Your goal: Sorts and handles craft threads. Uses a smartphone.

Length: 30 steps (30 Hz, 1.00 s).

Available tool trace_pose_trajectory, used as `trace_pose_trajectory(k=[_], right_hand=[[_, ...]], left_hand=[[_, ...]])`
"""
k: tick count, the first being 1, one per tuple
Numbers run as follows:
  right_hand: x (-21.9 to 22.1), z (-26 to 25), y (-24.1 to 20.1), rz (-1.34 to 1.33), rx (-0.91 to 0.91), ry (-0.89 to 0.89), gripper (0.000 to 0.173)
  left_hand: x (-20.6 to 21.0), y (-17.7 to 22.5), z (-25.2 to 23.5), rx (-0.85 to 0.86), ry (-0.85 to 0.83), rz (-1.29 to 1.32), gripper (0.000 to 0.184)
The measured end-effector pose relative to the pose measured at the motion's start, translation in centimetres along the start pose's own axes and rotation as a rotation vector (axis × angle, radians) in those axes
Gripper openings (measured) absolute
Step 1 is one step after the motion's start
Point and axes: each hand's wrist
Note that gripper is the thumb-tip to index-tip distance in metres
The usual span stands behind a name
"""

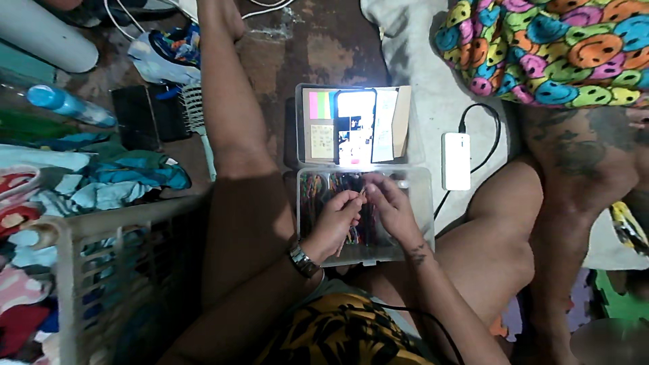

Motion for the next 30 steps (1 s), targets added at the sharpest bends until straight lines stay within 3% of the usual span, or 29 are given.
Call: trace_pose_trajectory(k=[3,9,14,19,27,30], right_hand=[[0.2,0.7,-0.3,-0.185,0.203,-0.103,0.025],[0.6,0.7,-0.3,-0.399,0.316,-0.003,0.012],[0.5,0.5,-0.3,-0.514,0.348,0.031,0.016],[-0.1,0.5,-0.4,-0.458,0.335,-0.066,0.012],[0.1,0.6,-0.2,-0.453,0.322,0.007,0.011],[-0.5,0.4,0.0,-0.470,0.287,0.045,0.015]], left_hand=[[0.0,-0.1,0.0,-0.017,0.012,0.041,0.016],[0.1,0.1,0.0,-0.027,0.031,0.068,0.011],[0.1,0.5,0.2,-0.054,-0.012,0.079,0.013],[0.0,0.3,-0.1,-0.077,-0.024,0.124,0.012],[0.1,0.4,-0.1,-0.100,-0.054,0.086,0.010],[0.1,0.4,-0.2,-0.039,0.019,0.047,0.010]])
Point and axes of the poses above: each hand's wrist, its own z-axis away from the middle knuckle, its own x-axis out of the palm, y = z × x, and after that the axes turned 5 degrees about y, right-handed
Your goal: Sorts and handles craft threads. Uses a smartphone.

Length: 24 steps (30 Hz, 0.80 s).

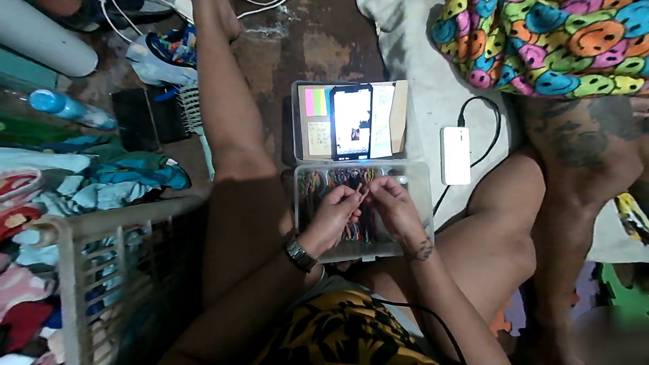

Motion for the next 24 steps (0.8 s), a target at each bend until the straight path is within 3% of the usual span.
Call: trace_pose_trajectory(k=[3,6,9,12,16,24], right_hand=[[-1.0,-0.3,-0.9,0.016,-0.006,0.057,0.016],[-1.5,-0.5,-1.2,0.377,0.064,-0.021,0.008],[-0.1,-0.5,-0.7,0.746,0.147,-0.168,0.023],[2.2,-0.7,-0.6,0.993,0.039,-0.132,0.025],[3.8,-2.5,-0.2,1.103,-0.024,-0.117,0.026],[3.8,-3.6,-0.1,1.185,0.080,-0.168,0.027]], left_hand=[[-0.5,-0.4,-0.3,0.122,0.166,-0.043,0.012],[-0.8,-0.1,-0.5,0.180,0.256,0.011,0.012],[-0.9,-0.1,-0.6,0.200,0.273,0.075,0.011],[-1.0,0.0,-0.6,0.181,0.282,0.097,0.013],[-0.9,0.1,-0.6,0.150,0.290,0.120,0.012],[-0.7,0.3,-0.4,0.108,0.273,0.119,0.014]])
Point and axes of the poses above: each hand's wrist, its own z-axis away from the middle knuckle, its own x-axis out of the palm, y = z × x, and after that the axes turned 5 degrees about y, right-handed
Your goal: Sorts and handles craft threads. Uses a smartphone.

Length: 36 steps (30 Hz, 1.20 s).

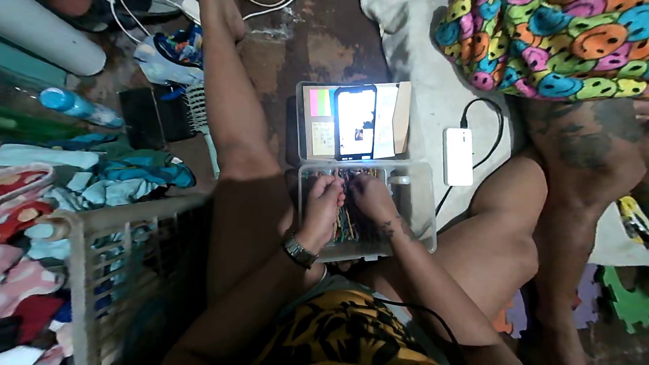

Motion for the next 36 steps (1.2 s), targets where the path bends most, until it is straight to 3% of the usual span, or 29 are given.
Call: trace_pose_trajectory(k=[5,9,17,21,24,28,30,33,36], right_hand=[[0.4,0.0,-0.6,0.129,0.068,-0.082,0.030],[-0.2,0.1,-0.3,0.065,0.117,-0.076,0.030],[-1.3,2.3,2.2,-0.327,0.037,0.193,0.017],[-1.0,2.5,3.5,-0.651,0.011,0.169,0.010],[-1.0,2.8,3.5,-0.743,0.006,0.192,0.011],[-0.6,3.5,3.7,-0.796,-0.225,0.459,0.008],[-0.8,3.6,3.7,-0.858,-0.328,0.512,0.007],[-0.8,3.9,3.3,-0.923,-0.330,0.449,0.008],[-0.3,4.2,2.4,-1.020,-0.211,0.318,0.008]], left_hand=[[0.3,-0.2,0.0,-0.019,-0.033,-0.027,0.014],[0.3,-0.2,0.0,-0.048,-0.056,-0.030,0.014],[0.3,-0.5,-0.1,-0.047,-0.078,-0.058,0.014],[0.3,-0.6,-0.1,-0.040,-0.089,-0.052,0.013],[0.4,-0.6,-0.2,-0.036,-0.097,-0.072,0.012],[0.3,-1.0,-0.4,0.027,-0.117,-0.084,0.010],[0.4,-1.2,-0.4,0.045,-0.125,-0.080,0.010],[0.6,-1.1,-0.4,0.054,-0.142,-0.070,0.013],[0.8,-1.1,-0.3,0.052,-0.146,-0.059,0.013]])
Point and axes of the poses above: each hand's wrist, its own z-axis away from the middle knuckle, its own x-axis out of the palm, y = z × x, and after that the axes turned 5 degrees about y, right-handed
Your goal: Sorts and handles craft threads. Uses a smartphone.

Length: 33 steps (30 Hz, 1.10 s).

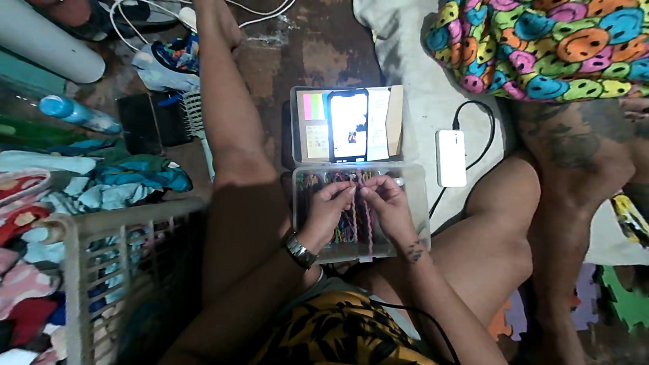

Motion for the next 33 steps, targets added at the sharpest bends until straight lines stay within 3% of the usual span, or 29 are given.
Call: trace_pose_trajectory(k=[7,11,14,18,21,24,28,33], right_hand=[[0.9,0.0,0.4,-0.167,0.172,-0.007,0.013],[0.8,-0.1,0.6,-0.145,0.148,0.004,0.014],[0.3,-0.2,0.6,-0.094,0.136,-0.037,0.003],[-0.5,-0.7,-0.1,-0.056,0.138,-0.040,0.013],[-2.0,-1.6,-0.5,0.127,0.183,-0.014,0.015],[-3.2,-2.0,-0.7,0.474,0.208,-0.017,0.018],[-1.9,-1.4,-1.3,0.862,0.193,-0.235,0.025],[0.8,-1.2,-0.7,1.136,0.250,-0.411,0.030]], left_hand=[[0.1,0.4,0.2,-0.049,-0.028,0.063,0.014],[0.0,0.5,0.2,-0.075,-0.087,0.107,0.013],[-0.1,0.7,0.3,-0.062,-0.128,0.059,0.010],[-0.2,0.8,0.3,-0.050,-0.171,-0.049,0.010],[-0.6,0.4,0.0,0.006,-0.115,-0.093,0.012],[-0.8,0.3,-0.3,0.031,-0.040,-0.166,0.015],[-0.5,0.4,0.1,0.008,0.008,-0.234,0.022],[-0.2,0.8,0.3,-0.070,0.027,-0.326,0.021]])
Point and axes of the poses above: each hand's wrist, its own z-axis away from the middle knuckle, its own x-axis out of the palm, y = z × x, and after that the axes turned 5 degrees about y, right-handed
